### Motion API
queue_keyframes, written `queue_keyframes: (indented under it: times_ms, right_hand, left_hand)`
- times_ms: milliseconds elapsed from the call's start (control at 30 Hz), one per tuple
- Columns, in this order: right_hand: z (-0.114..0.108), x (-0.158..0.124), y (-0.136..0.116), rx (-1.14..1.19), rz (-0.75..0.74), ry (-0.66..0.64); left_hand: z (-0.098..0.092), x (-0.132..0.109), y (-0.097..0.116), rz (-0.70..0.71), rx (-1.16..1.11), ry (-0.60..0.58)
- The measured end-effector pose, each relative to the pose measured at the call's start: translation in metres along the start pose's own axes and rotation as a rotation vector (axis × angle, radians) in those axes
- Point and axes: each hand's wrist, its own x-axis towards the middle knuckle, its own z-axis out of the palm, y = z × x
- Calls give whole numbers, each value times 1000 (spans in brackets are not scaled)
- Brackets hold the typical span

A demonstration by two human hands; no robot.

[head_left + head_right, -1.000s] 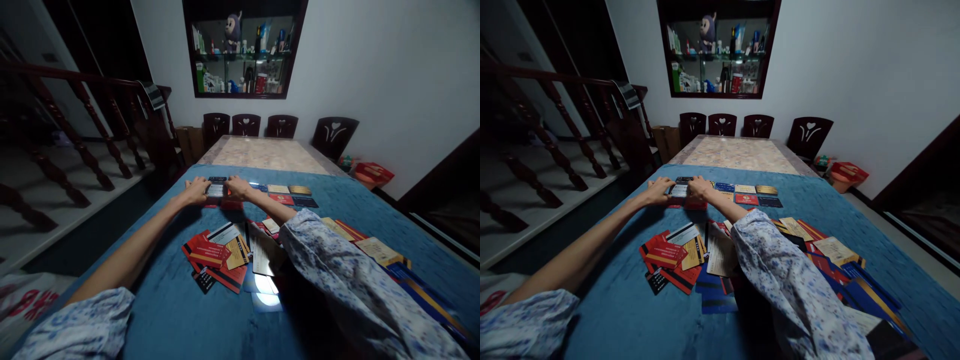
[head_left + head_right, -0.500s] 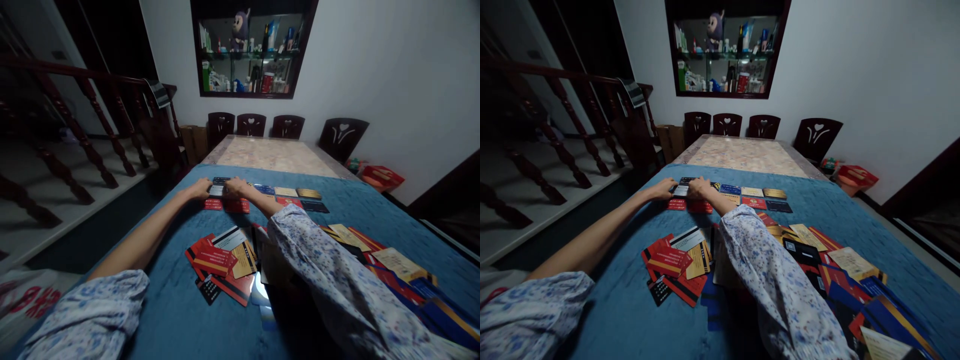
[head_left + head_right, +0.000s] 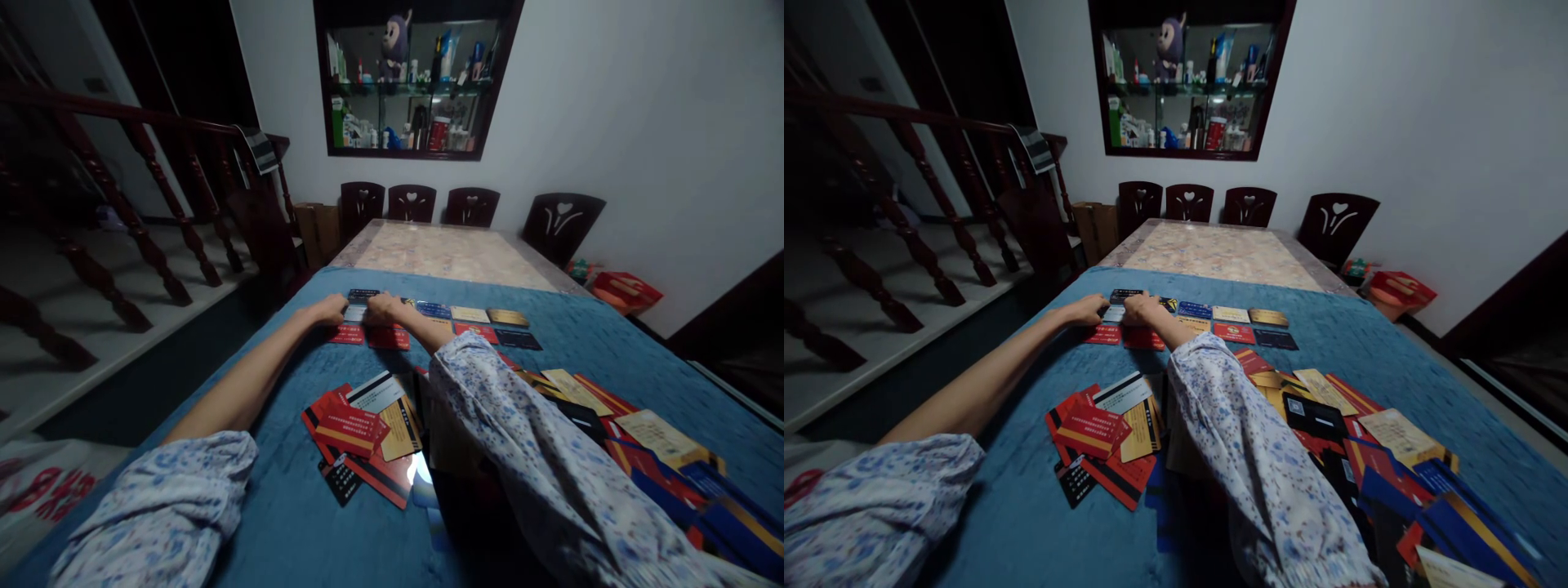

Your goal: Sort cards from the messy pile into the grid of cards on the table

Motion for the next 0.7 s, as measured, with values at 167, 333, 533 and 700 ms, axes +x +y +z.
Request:
queue_keyframes:
  times_ms: [167, 333, 533, 700]
  right_hand:
    - [2, 2, 2, 8, -37, 34]
    - [6, 2, 3, -23, -59, 72]
    - [8, -1, 2, -23, -63, 84]
    - [9, -1, 3, -33, -73, 98]
  left_hand:
    - [1, 0, 0, -1, -8, 8]
    - [4, 0, -1, -7, 35, 40]
    - [4, -4, 0, 1, 44, 58]
    - [4, -10, 0, -17, -12, 85]
